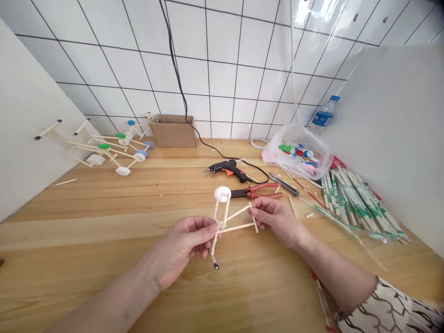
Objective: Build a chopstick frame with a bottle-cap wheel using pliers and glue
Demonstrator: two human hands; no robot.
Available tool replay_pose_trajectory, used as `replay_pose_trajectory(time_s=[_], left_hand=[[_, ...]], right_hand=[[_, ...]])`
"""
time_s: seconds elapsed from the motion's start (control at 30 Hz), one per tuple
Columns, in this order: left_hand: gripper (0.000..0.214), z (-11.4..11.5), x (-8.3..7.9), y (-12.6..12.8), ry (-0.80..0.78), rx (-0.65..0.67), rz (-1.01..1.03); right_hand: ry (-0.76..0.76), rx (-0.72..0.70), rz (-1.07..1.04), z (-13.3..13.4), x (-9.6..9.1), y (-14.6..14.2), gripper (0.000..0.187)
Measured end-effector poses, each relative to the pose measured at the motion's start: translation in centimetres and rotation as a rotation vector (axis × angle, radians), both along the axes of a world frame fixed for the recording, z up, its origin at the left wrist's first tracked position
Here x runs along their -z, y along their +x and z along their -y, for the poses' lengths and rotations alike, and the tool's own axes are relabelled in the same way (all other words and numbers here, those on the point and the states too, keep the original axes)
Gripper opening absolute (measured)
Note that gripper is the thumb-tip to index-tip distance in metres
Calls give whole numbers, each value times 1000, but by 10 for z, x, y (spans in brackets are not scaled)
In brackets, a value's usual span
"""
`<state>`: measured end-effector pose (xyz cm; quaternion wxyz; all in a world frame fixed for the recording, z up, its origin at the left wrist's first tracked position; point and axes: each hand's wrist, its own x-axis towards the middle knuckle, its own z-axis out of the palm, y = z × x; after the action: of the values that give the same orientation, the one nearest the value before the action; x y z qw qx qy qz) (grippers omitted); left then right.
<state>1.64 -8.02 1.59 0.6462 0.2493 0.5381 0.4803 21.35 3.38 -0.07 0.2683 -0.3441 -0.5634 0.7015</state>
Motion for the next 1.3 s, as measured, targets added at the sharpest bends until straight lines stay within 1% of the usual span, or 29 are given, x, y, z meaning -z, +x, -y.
replay_pose_trajectory(time_s=[0.17, 0.4, 0.63, 0.77, 0.83, 0.93, 1.07, 1.2, 1.3], left_hand=[[33, -2, 1, -1, 13, 15, -25], [31, -2, 0, -2, 87, 22, -94], [30, -3, -1, -8, 156, 59, -257], [29, -3, -2, -14, 209, 96, -409], [29, -3, -6, -16, 209, 112, -494], [31, -4, -17, -16, 183, 127, -582], [29, -6, -31, -13, 171, 150, -580], [31, -8, -37, -12, 157, 184, -566], [33, -9, -42, -11, 133, 175, -608]], right_hand=[[2, 10, 7, 0, -1, 0, 35], [33, 4, -4, 0, -1, 0, 33], [80, -4, -24, 1, -1, 0, 32], [109, -30, -38, 1, -2, 0, 31], [122, -43, -41, 2, -3, 0, 30], [127, -57, -47, 3, -4, -1, 31], [108, -60, -63, 4, -2, -1, 31], [91, -61, -86, 4, 1, 0, 31], [80, -62, -105, 4, 2, -1, 30]])
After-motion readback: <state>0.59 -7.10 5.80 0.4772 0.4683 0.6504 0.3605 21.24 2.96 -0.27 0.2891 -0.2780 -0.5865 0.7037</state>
